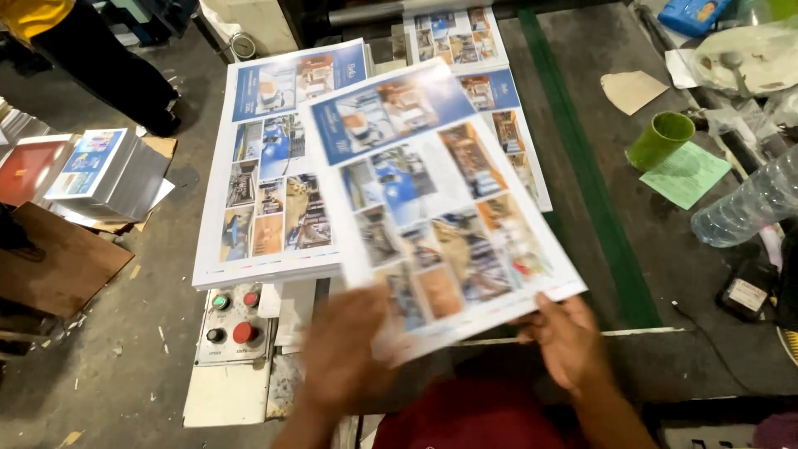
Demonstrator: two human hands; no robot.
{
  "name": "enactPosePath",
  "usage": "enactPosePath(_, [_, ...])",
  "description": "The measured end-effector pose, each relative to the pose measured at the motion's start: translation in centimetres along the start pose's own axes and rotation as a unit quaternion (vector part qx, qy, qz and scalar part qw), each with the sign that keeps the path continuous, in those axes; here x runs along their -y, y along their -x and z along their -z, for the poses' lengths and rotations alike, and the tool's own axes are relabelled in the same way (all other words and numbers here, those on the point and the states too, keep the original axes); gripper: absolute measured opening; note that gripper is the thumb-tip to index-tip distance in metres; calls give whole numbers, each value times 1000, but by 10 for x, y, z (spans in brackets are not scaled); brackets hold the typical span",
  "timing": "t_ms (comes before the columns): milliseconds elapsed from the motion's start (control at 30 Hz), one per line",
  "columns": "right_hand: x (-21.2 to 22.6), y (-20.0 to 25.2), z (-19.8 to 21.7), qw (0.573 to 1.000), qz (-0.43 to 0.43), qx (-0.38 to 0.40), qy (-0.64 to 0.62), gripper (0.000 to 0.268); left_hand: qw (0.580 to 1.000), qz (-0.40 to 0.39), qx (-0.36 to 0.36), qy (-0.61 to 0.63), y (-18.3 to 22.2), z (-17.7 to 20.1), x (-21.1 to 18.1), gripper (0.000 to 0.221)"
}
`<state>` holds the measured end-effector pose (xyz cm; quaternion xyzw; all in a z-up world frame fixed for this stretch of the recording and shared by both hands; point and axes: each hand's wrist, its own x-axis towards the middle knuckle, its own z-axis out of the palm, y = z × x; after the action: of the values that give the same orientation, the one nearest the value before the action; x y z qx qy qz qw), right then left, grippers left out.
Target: Sorting and collecting printed brochures from a printing machine.
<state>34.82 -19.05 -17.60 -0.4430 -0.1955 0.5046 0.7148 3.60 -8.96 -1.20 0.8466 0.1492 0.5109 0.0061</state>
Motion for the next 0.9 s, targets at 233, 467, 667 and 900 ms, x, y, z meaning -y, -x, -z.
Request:
enactPosePath(233, [-19,25,108,995,13,-101,24,32,870,233,-174,-397,146,92,138,21])
enactPosePath(467, [-68,48,170,975,-45,-203,80,33,721,398,12,-567,333,100,232,36])
enactPosePath(667, [-83,43,145,968,-90,-205,110,34,739,575,-21,-350,313,91,213,32])
enactPosePath(900, [-71,-18,116,979,-51,-135,144,36,750,572,-17,-330,297,89,202,30])
